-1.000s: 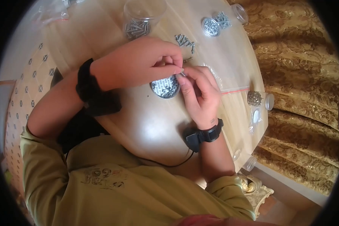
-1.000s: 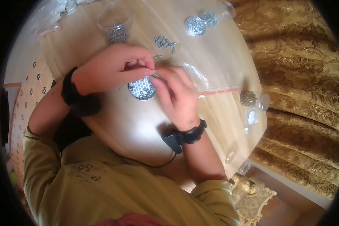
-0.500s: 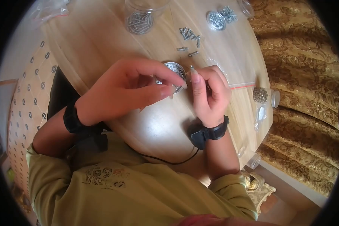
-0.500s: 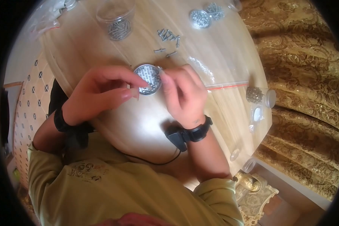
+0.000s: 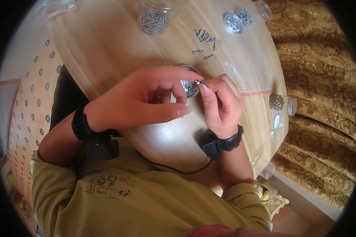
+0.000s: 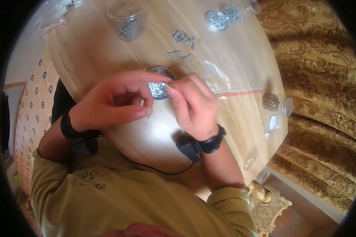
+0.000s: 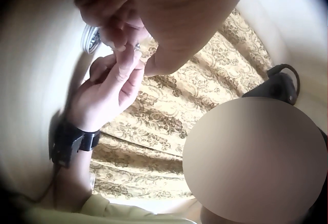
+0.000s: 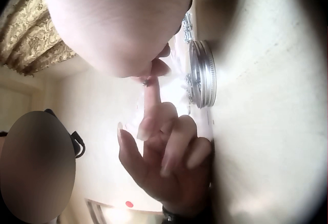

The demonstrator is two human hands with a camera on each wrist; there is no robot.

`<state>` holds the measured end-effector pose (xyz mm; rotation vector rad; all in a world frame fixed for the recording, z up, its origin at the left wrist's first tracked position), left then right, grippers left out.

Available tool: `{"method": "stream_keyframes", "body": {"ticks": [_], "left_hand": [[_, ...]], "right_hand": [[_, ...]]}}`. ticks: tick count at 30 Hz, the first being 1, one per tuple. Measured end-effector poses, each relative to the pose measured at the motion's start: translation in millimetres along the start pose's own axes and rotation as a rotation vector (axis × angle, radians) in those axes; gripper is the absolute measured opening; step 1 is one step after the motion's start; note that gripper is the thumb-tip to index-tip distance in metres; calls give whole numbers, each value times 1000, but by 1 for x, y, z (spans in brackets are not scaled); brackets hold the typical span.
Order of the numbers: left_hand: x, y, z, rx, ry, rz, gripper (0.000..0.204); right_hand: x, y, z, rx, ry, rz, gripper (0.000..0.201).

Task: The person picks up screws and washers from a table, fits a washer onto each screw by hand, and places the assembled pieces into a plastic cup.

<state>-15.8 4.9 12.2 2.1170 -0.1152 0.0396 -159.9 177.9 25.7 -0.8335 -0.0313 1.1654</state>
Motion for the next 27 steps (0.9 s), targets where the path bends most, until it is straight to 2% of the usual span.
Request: {"method": "stream_keyframes", "body": {"ticks": [2,4,7,10,13,16,20,22,25,27], "left_hand": [[-1,0,0,33,-13,-1,49],[-3,0,3,131,47,21,45],[-5,-7,5,32,71,-59,42],[-4,0,3,33,31,16,40],[-5,0,4,109,79,22,36],[-6,-2,4,49,84,5,28],[-6,-4,3,74,-5,58,21],[-5,-4,5,-152,83,-18,20],[-6,0,2,-30,51,79,19],[-4,-3,3,-17,60,64,22]], "right_hand": [[0,0,0,16,15,-10,5],[1,3,0,17,19,-32,5],[1,2,0,17,6,-38,7],[1,3,0,31,5,-16,9],[0,4,1,41,21,-10,10],[0,2,1,39,13,-1,10],[1,4,0,39,27,-39,9],[1,2,1,39,11,-24,10],[1,3,1,45,10,-29,10],[0,3,1,51,24,-49,10]]}}
Point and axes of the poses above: each hand's wrist, its own x-axis away from the middle knuckle, its own z-axis out of the back of the hand, y = z × x, the point moved 2 cm from there along -x, towards the middle knuckle, and after that the axes turned 9 degrees about x, right-handed, at the moved point
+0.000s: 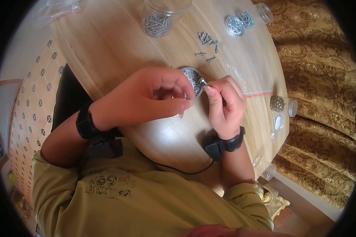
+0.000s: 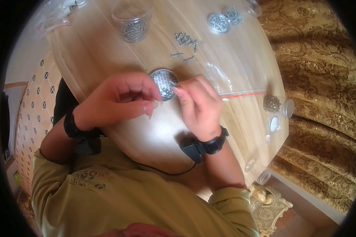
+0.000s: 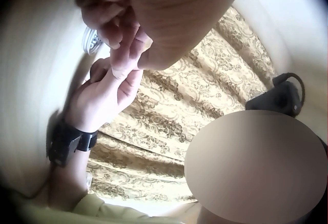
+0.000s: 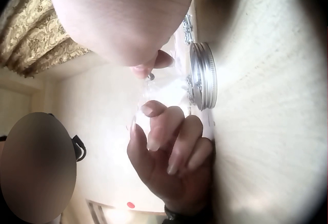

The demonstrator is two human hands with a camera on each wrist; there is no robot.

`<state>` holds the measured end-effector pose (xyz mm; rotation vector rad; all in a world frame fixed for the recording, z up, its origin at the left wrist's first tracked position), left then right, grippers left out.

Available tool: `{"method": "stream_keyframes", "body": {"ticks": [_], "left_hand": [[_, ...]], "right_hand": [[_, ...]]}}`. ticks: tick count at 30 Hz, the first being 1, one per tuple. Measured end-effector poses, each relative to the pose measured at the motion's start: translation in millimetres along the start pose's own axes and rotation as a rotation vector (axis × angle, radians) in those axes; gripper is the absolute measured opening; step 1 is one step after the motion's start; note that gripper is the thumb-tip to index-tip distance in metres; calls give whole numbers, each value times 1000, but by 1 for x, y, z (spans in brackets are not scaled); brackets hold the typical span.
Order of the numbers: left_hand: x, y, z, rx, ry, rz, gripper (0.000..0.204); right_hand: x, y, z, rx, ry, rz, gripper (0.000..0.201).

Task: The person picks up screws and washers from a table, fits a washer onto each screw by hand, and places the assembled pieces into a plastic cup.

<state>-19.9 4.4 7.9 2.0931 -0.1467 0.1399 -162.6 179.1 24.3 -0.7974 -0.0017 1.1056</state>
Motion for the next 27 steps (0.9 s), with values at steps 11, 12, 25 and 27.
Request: {"method": "stream_keyframes", "body": {"ticks": [11,12,25,27], "left_hand": [[1,-1,-2,-29,46,-87,39],[0,1,-2,-11,21,-71,39],[1,3,-3,-146,-54,15,20],[0,-4,-3,-175,21,-68,22]], "right_hand": [[-1,-3,1,2,-23,26,10],[-1,-3,1,2,-23,26,10],[-1,-2,-1,15,-25,1,9],[-1,-2,-2,16,-27,-3,9]]}}
Point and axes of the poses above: each hand's wrist, its own x-axis away from the middle knuckle, its own z-axis out of the back of the hand, y = z × x, the point moved 2 cm from there along -x, towards the middle knuckle, and after that the axes turned 9 degrees about x, right-handed, at the moved point
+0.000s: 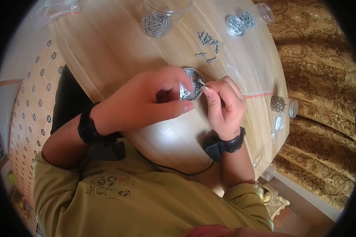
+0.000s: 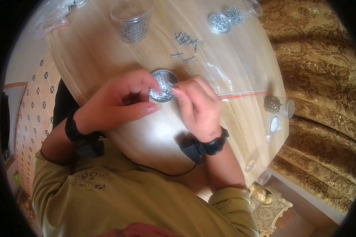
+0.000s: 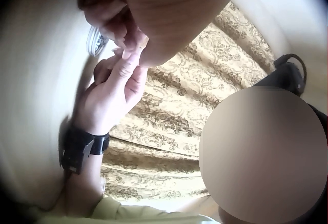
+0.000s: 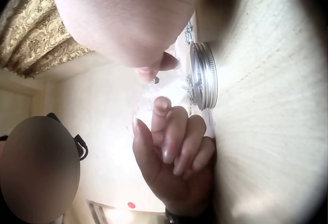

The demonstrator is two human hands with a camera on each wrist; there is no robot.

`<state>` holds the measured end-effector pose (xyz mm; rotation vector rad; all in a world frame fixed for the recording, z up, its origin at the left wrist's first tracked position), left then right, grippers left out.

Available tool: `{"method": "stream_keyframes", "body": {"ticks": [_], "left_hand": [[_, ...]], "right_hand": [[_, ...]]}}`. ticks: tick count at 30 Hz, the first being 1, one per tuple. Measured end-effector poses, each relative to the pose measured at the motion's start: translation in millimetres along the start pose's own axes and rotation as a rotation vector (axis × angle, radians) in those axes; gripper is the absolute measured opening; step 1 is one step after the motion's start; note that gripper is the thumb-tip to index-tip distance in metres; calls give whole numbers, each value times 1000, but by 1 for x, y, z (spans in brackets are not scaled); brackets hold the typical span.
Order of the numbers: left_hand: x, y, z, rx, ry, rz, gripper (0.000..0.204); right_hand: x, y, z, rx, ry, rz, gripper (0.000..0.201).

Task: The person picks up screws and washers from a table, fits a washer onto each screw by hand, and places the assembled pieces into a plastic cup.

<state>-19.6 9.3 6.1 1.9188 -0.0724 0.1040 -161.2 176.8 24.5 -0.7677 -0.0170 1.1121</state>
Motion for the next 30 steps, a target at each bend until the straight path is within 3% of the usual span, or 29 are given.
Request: {"method": "stream_keyframes", "body": {"ticks": [1,4,8,11,13,14,16,17,20,22,26,30], "left_hand": [[0,-1,0,-31,81,-77,23],[0,8,0,22,10,38,24],[2,8,-3,-45,12,39,24],[0,4,-1,82,103,-19,29],[0,4,1,-34,-64,115,28],[1,1,1,-34,-64,115,28],[0,-2,0,-83,74,-95,19],[0,-1,0,-83,74,-96,19],[0,3,0,105,72,22,12],[1,4,1,-14,-26,77,29],[1,0,1,-61,2,51,36],[0,2,-3,116,79,-11,15]], "right_hand": [[0,0,0,1,1,3,9],[0,1,-1,4,4,6,9],[0,1,-1,9,1,3,9],[0,1,-1,6,-1,9,9],[0,1,-1,6,0,4,9],[0,0,-1,7,1,-1,9],[-1,0,-1,3,-2,-2,9],[-1,-1,-1,-1,-6,-2,9],[0,0,-1,-9,-5,2,9],[-1,0,-1,-2,-5,0,9],[-1,-1,-1,5,-11,-6,9],[-1,0,-1,-2,-17,-7,9]]}}
Point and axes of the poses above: each hand's wrist, its own x-axis away from the middle knuckle, its own z-axis out of the back of the hand, y = z × x, the point moved 2 cm from there along -x, towards the middle knuckle, and after that the axes turned 9 degrees about x, right-handed, at the moved point
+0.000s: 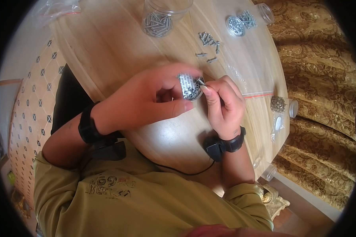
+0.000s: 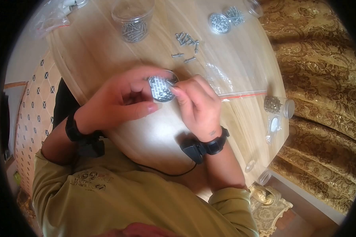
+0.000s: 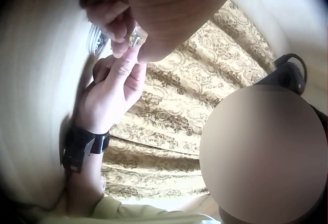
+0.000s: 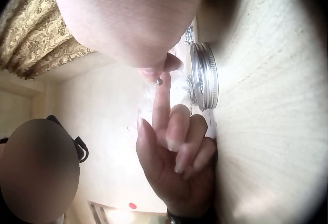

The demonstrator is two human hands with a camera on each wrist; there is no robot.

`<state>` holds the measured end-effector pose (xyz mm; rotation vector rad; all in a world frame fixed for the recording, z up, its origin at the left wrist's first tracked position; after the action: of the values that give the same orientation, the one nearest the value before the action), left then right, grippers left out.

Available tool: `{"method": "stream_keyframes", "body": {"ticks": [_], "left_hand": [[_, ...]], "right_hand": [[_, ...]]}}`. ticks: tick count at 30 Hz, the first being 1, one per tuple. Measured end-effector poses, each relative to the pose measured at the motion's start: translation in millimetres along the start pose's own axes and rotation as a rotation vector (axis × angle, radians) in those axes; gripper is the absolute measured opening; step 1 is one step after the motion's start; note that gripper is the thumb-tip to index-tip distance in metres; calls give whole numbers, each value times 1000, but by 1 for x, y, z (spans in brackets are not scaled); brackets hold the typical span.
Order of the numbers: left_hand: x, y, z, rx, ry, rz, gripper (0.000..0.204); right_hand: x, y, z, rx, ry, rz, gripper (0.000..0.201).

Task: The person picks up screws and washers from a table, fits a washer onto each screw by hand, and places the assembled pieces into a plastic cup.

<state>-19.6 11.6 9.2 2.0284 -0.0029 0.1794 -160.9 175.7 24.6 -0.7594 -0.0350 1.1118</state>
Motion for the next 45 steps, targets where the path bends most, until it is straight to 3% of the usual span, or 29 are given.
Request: {"method": "stream_keyframes", "body": {"ticks": [4,12,17,19,29,32,34,36,38,40,42,44,45], "left_hand": [[1,1,3,-89,-60,77,15],[0,-2,4,-91,-12,22,14],[-3,-2,3,-37,-12,-29,11],[-2,0,3,-14,-48,70,15],[-4,-5,2,-42,-15,39,8],[-4,-2,5,-136,15,-121,7],[-3,10,10,-295,112,-328,9],[2,50,5,-282,203,-378,11],[7,88,6,-693,405,-528,14],[-6,111,18,-789,438,-575,18],[-11,122,17,-886,461,-624,23],[-17,124,10,-719,537,-513,47],[-17,119,9,-721,523,-512,47]], "right_hand": [[0,0,0,4,2,3,9],[0,1,1,19,-1,4,8],[2,1,1,-106,-68,122,15],[2,0,1,-97,-62,131,15],[3,-6,-2,-60,-42,252,21],[3,-4,-2,-129,-15,236,25],[2,-4,1,-130,-22,195,25],[4,-3,2,-135,-33,142,25],[5,1,0,-111,8,82,22],[5,4,-2,-86,44,62,17],[3,7,0,70,204,-98,17],[-4,14,2,178,242,-86,20],[-7,16,0,195,243,-104,22]]}}
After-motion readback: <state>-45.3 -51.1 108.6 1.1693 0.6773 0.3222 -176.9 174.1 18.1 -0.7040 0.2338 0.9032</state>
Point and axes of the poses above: each hand's wrist, its own x-axis away from the middle knuckle, its own z-axis out of the back of the hand, y = z × x, the point moved 2 cm from there along -x, towards the middle knuckle, and after that the axes turned 9 degrees about x, right-handed, at the moved point
